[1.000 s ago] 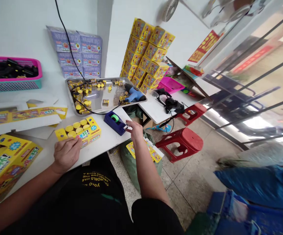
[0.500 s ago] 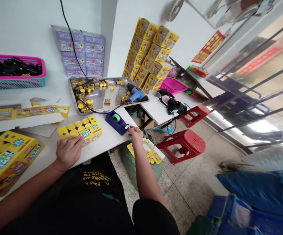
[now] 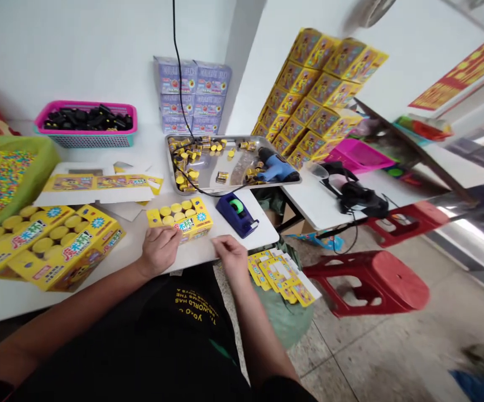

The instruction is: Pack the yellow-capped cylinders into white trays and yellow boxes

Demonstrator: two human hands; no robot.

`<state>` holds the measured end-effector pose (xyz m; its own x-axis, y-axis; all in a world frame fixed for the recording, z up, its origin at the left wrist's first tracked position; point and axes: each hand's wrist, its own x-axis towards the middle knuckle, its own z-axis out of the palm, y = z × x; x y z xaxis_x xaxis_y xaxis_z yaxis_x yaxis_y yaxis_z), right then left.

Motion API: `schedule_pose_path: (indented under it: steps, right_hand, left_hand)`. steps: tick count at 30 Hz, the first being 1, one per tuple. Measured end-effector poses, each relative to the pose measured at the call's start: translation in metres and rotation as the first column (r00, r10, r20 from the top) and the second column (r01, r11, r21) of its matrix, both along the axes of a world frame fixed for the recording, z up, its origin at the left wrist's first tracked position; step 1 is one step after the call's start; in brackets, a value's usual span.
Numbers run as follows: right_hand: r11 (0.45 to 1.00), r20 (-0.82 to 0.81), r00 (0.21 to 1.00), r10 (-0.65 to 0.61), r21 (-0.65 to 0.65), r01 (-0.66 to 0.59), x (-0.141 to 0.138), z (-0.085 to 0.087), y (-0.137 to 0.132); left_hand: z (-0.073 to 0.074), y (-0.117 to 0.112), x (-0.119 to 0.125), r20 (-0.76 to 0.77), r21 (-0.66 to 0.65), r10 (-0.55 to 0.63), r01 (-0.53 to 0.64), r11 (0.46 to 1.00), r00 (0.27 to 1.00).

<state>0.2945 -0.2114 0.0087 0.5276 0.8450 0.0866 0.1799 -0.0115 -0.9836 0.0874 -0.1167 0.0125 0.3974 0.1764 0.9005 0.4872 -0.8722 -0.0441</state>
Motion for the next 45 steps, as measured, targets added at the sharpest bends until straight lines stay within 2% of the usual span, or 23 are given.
schedule_pose_path:
  steps: [2,4,7,11,18,21,27,32,36,39,42,44,45]
  right_hand:
    - [0.992,-0.093,0.988,0.120,0.037,-0.117,-0.030,0.008,0.015]
    - [0.982,-0.137,0.974,0.179,0.090,-0.167,-0.051,0.015,0.028]
    - [0.983,-0.091,0.986,0.140,0.128,-0.128,-0.063,0.020,0.038]
    - [0.993,-0.033,0.998,0.050,0.104,-0.046,-0.066,0.014,0.040]
    - [0.997,-0.036,0.998,0.042,0.067,-0.039,-0.064,0.012,0.042]
    - [0.997,-0.059,0.997,0.054,0.062,-0.050,-0.063,0.011,0.042]
    - [0.990,-0.139,0.987,0.079,0.125,-0.061,-0.062,0.001,0.045]
    - [0.982,-0.147,0.983,0.107,0.168,-0.082,-0.058,-0.015,0.043]
    - [0.978,-0.081,0.995,-0.049,0.200,0.065,-0.050,-0.030,0.025]
    - [0.976,-0.061,0.986,-0.152,0.149,0.160,-0.040,-0.039,0.011]
    - [0.974,-0.008,0.975,-0.223,0.032,0.223,-0.026,-0.044,0.010]
    - [0.970,0.092,0.966,-0.243,-0.005,0.245,-0.016,-0.045,0.016]
    - [0.976,0.147,0.965,-0.216,0.009,0.217,-0.012,-0.045,0.020]
  left_hand:
    - [-0.002,0.000,0.000,-0.016,-0.009,0.004,-0.004,1.000,1.000]
    - [-0.003,-0.001,0.000,-0.024,-0.019,0.006,-0.007,1.000,1.000]
    - [-0.005,-0.002,0.000,-0.026,-0.039,0.008,-0.009,0.999,1.000]
    - [-0.004,-0.001,0.000,-0.007,-0.037,0.001,-0.001,0.999,1.000]
    - [-0.004,-0.002,-0.001,-0.009,-0.039,0.007,-0.008,0.999,1.000]
    - [-0.002,-0.004,-0.003,-0.064,-0.058,0.011,-0.014,0.998,0.998]
    - [0.022,-0.004,0.001,-0.264,-0.149,0.027,-0.068,0.986,0.964]
    - [0.039,0.002,0.016,-0.441,-0.285,0.025,-0.166,0.944,0.897]
    - [0.041,-0.005,0.033,-0.574,-0.326,0.018,-0.249,0.912,0.819]
    - [0.036,-0.011,0.041,-0.612,-0.287,0.057,-0.289,0.913,0.789]
    - [0.031,-0.011,0.034,-0.577,-0.257,0.036,-0.224,0.940,0.816]
    - [0.031,-0.011,0.017,-0.515,-0.270,0.001,-0.163,0.949,0.857]
    - [0.031,-0.013,0.006,-0.475,-0.277,0.000,-0.149,0.949,0.880]
